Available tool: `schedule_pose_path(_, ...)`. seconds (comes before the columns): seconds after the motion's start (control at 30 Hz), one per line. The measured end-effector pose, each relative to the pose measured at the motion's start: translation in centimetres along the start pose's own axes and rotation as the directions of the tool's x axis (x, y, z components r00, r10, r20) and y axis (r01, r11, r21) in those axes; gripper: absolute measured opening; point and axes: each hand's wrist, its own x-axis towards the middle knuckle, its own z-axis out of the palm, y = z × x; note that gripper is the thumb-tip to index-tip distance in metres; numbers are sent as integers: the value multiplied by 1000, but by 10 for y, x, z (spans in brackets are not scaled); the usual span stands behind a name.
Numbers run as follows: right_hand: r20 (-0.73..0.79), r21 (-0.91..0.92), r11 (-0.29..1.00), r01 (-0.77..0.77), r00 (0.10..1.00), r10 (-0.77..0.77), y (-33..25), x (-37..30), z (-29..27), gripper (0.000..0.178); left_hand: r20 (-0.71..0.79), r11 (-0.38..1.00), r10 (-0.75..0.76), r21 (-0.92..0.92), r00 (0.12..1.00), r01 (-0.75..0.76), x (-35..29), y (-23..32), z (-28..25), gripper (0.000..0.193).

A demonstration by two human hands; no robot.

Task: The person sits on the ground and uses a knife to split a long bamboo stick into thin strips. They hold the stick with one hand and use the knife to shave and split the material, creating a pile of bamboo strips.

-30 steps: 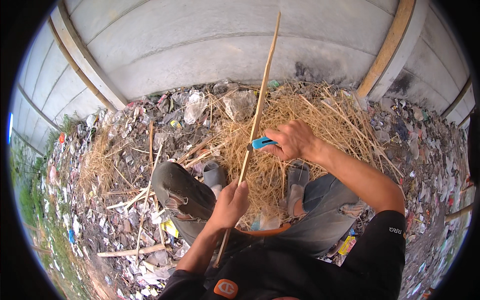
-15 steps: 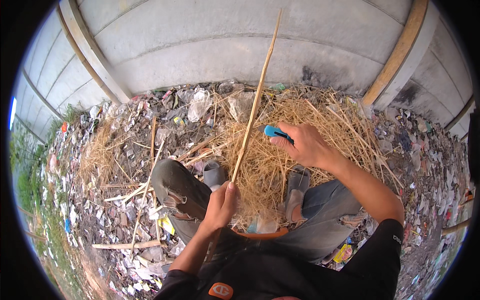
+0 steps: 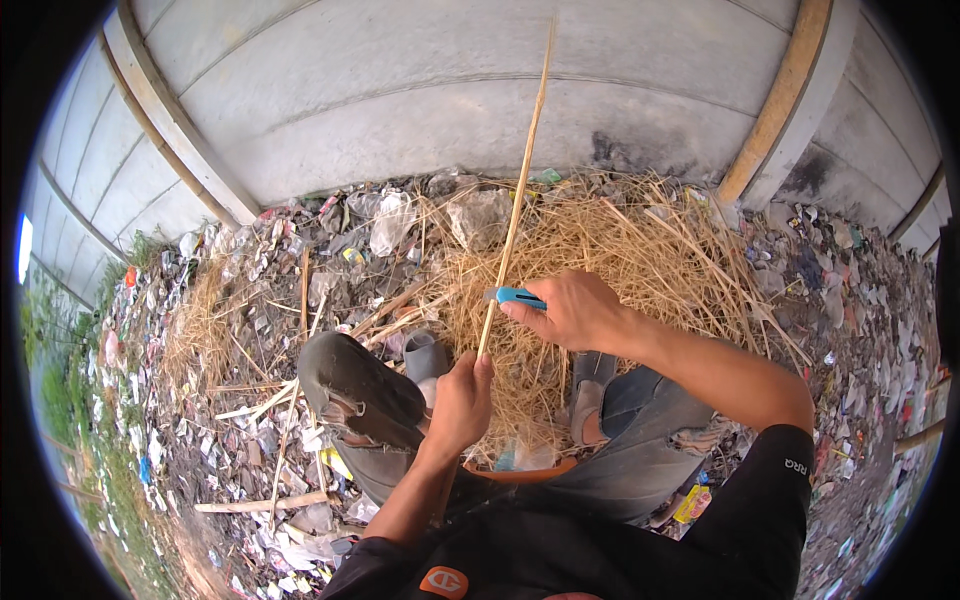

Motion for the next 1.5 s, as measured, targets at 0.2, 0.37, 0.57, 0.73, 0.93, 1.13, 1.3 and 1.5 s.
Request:
schedule_pose_path(0.2,-27,-125,987,96,995,-100,23,5,14,67,33,993,-28,114,999,24,-5,-6,-2,31)
schedule_pose_path(0.37,5,-219,950,221,974,-226,40,15,26,68,55,996,8,89,998,-13,-16,-21,-7,33)
schedule_pose_path(0.57,-552,82,845,-528,682,480,150,21,-133,63,576,668,-232,-491,784,559,-114,-61,-38,39)
schedule_pose_path(0.73,-519,-32,990,-134,849,99,66,20,-75,69,361,856,-167,-409,918,316,-65,-46,-57,43)
schedule_pose_path(0.93,-226,-56,998,-6,974,-7,9,6,-38,66,99,924,-143,-343,985,169,-27,-18,-55,43)
schedule_pose_path(1.13,-128,-65,998,23,991,-31,-5,-1,-19,66,-43,969,-90,-235,995,78,-14,-19,-26,42)
schedule_pose_path(1.3,-100,-74,996,54,993,-62,-13,1,-7,64,-79,991,-6,-132,997,-4,-5,-15,-9,38)
schedule_pose_path(1.5,-86,-51,999,8,996,-13,-16,3,-13,67,-101,996,56,75,993,-49,-6,13,-7,25)
